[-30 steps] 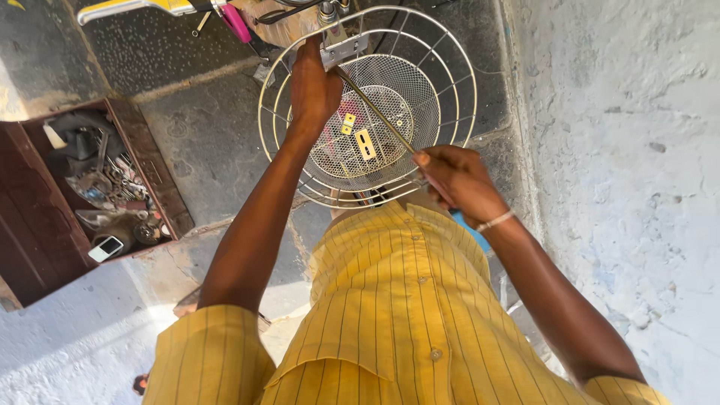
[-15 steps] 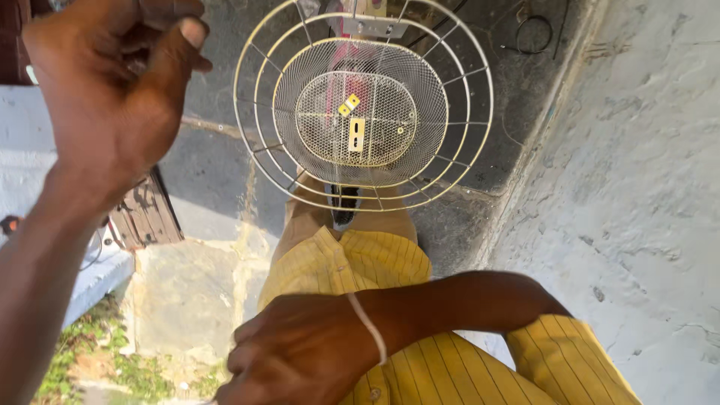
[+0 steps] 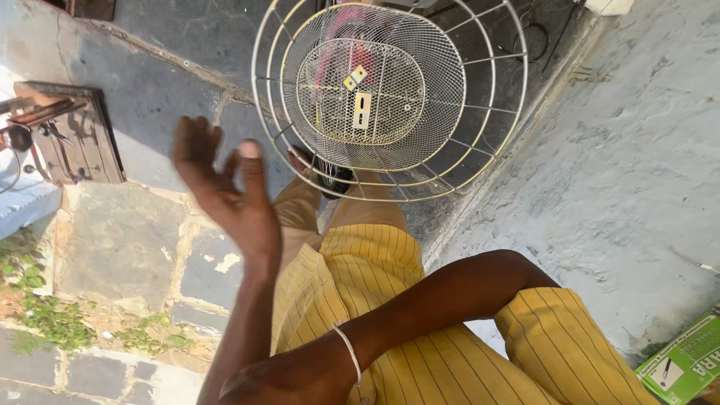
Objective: The person uses a hammer to shape a wire bicycle basket, then picks up a screwdriver and screws to attach the basket to the bicycle handlebars. The person tightens the screws to secure the basket in place.
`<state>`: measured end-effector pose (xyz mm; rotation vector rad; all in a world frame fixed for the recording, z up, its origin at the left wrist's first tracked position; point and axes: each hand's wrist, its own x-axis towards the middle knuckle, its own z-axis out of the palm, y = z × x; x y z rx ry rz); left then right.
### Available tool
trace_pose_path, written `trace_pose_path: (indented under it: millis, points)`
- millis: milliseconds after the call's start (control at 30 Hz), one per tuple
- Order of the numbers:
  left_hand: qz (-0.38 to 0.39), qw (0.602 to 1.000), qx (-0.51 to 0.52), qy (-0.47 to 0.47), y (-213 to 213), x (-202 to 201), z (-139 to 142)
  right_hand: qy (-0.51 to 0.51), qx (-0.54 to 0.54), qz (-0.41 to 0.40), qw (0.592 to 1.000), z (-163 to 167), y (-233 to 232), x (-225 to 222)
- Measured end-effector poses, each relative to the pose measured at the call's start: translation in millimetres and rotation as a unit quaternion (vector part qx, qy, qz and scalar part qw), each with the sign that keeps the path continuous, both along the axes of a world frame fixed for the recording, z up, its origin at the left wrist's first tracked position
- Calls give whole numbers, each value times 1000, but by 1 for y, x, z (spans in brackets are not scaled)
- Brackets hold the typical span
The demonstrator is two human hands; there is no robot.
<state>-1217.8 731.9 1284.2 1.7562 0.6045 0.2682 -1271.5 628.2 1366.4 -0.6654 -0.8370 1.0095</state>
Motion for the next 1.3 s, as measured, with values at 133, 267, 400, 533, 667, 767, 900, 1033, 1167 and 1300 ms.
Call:
trace_pose_path:
  millis: [133,267,400,533,667,767,900,1033,1167,1300]
  points:
    - [-117,979,-153,63,-43,-46,-35,26,-51,-14,998,-7,4,3]
    - [-134,985,-81,68,-57,-55,-46,9,-153,-25,988,-6,-16,34]
    - [-84,991,-96,49,-71,-50,-50,-30,-259,-9,965,-19,-62,73]
    - [-11,997,-79,3,-93,-41,-60,-52,-280,-35,958,-37,-126,128]
    - [93,992,-84,10,-118,-34,-68,-240,-383,-143,880,-73,-181,210]
    - [146,985,-92,-5,-128,-31,-77,-367,-422,-62,827,-117,-198,248]
    - [183,976,-111,-38,-136,-28,-88,-588,-373,151,701,-195,-186,236]
    - [185,978,-69,-70,-135,-27,-97,-730,-247,222,597,-277,-161,207]
    - [176,981,-43,-67,-130,-27,-99,-792,-184,200,548,-327,-160,204]
    - [174,979,-59,-87,-130,-27,-101,-809,-134,180,542,-332,-168,209]
